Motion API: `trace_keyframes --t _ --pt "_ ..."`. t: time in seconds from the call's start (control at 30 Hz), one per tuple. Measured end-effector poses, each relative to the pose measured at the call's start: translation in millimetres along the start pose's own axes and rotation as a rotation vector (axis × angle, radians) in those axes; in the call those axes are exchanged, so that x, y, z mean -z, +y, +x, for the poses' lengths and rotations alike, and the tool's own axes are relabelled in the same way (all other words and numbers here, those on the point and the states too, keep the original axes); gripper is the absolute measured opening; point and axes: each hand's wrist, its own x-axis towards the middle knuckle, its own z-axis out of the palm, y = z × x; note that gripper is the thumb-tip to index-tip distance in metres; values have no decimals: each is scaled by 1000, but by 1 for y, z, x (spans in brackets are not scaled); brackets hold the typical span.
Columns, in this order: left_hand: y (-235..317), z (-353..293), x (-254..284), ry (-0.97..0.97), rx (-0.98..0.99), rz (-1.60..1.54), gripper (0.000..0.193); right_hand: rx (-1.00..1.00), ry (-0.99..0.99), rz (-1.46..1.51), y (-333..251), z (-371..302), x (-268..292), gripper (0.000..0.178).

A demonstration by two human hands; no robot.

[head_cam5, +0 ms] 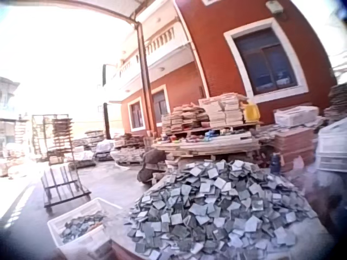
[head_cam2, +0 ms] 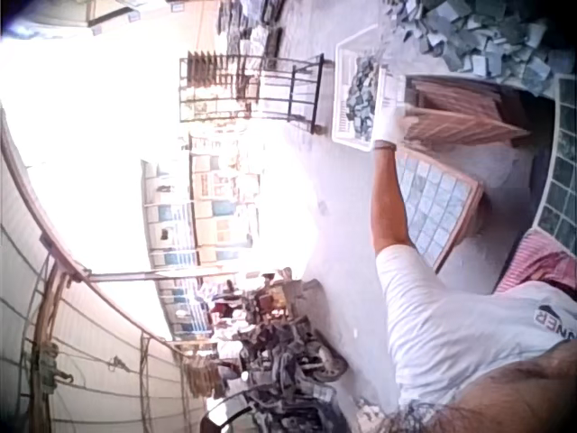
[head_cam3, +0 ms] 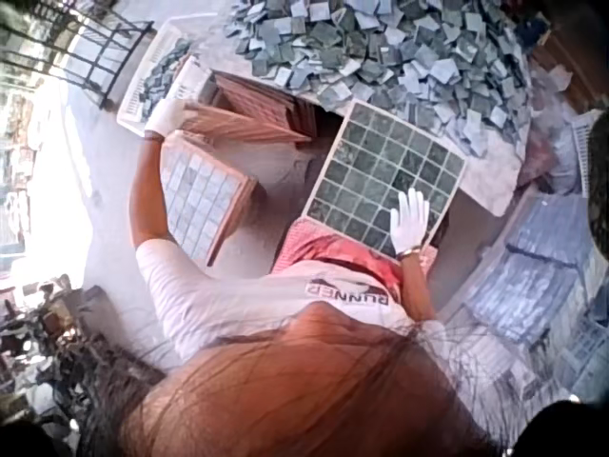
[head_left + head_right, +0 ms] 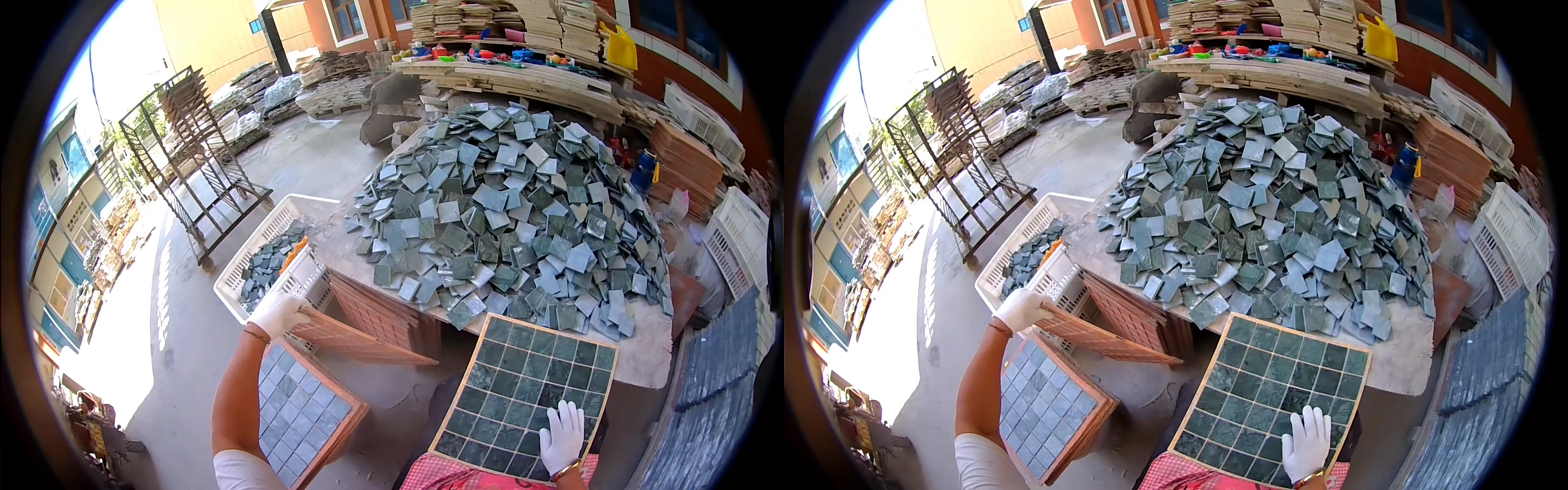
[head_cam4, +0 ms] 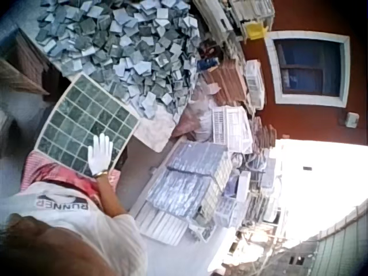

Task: The person places small square tiles into a grid frame, then flips the frame to reveal a completed tile sheet. They repeat this process with another frame, arranging tiles one by one into the grid.

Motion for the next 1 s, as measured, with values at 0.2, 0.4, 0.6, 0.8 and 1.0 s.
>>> trace_keyframes --t 0.2,0.4,0.6,0.8,1.0 --pt "27 -71 103 615 122 -751 20 5 117 304 -2 5 10 44" --pt "61 -100 154 762 70 -1256 24 -43 13 754 -33 17 29 38" --pt "80 -93 146 513 -5 -1496 35 -47 -157 1146 -59 28 31 48" --pt "108 -63 101 261 66 -1642 29 -77 -261 1061 -88 28 23 31" --pt "101 -49 37 147 351 -1700 27 -241 -111 1161 -81 7 39 25"
